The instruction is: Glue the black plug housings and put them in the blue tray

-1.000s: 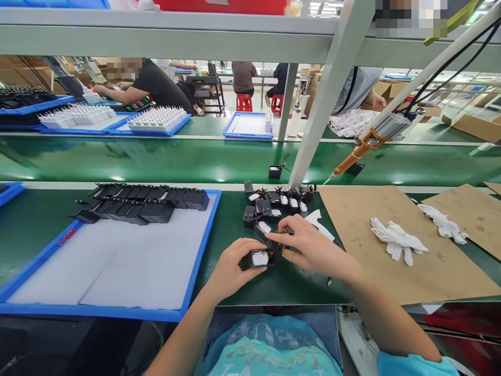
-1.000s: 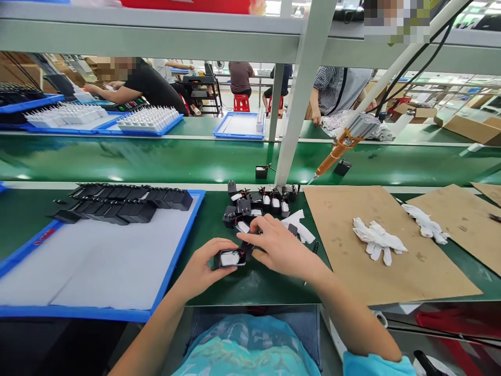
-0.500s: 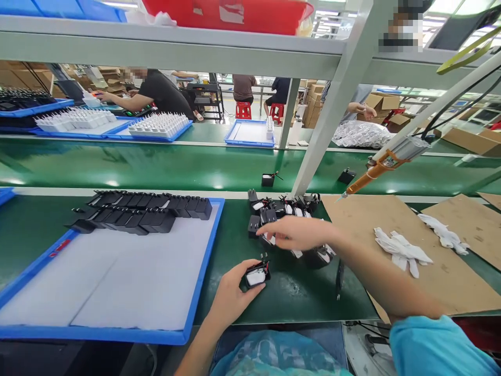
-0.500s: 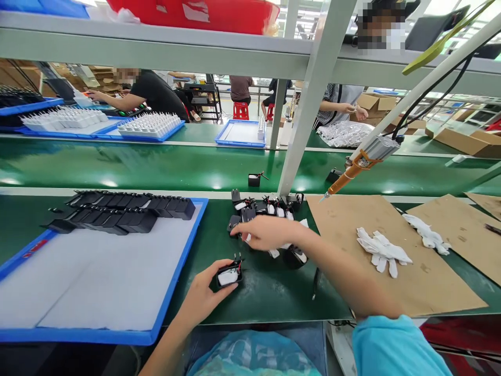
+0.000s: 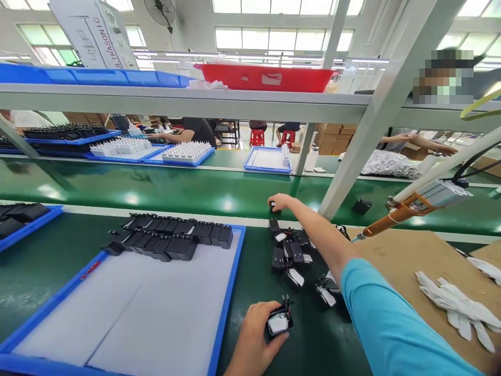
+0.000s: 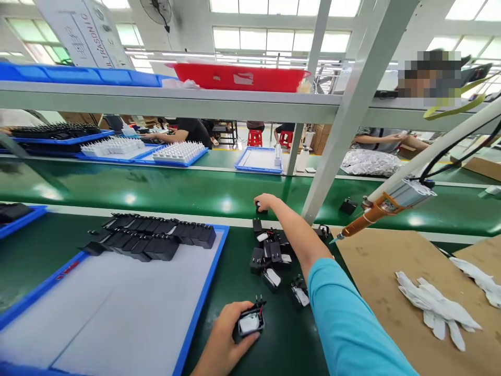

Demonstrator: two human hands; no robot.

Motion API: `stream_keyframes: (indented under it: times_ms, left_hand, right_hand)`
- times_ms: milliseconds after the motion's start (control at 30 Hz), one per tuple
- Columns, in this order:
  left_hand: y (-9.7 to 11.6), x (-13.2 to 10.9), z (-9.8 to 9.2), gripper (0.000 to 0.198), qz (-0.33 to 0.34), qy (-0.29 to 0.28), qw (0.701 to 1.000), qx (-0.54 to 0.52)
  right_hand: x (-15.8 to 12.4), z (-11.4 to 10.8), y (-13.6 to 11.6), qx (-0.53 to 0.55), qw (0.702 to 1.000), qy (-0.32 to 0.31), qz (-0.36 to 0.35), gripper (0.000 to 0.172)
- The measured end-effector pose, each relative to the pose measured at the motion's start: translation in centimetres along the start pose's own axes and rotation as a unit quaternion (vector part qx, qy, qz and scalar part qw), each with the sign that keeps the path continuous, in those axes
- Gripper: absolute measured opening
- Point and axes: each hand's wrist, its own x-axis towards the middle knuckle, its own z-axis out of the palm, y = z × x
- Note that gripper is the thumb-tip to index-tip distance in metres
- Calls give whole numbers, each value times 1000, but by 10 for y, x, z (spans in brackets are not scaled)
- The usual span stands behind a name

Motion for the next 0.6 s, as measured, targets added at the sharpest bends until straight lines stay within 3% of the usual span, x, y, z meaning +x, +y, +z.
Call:
stream_keyframes:
  times_ms: [200, 400, 500, 600]
  left_hand:
    - [7, 0, -4, 38, -13, -13, 1000, 0]
    - [1, -2, -1, 36, -15, -3, 1000, 10]
    - [-5, -4, -1, 45, 7, 7, 1000, 19]
    - [4, -4, -8, 56, 51, 96, 993, 34]
  right_hand:
    - [18, -15, -52, -20, 989, -34, -143, 36]
    - [0, 11, -101, -34, 975, -78, -206, 28]
    - [-22, 20, -102, -7, 975, -38, -219, 39]
    - [-56, 12, -87, 42, 969, 60, -236, 44]
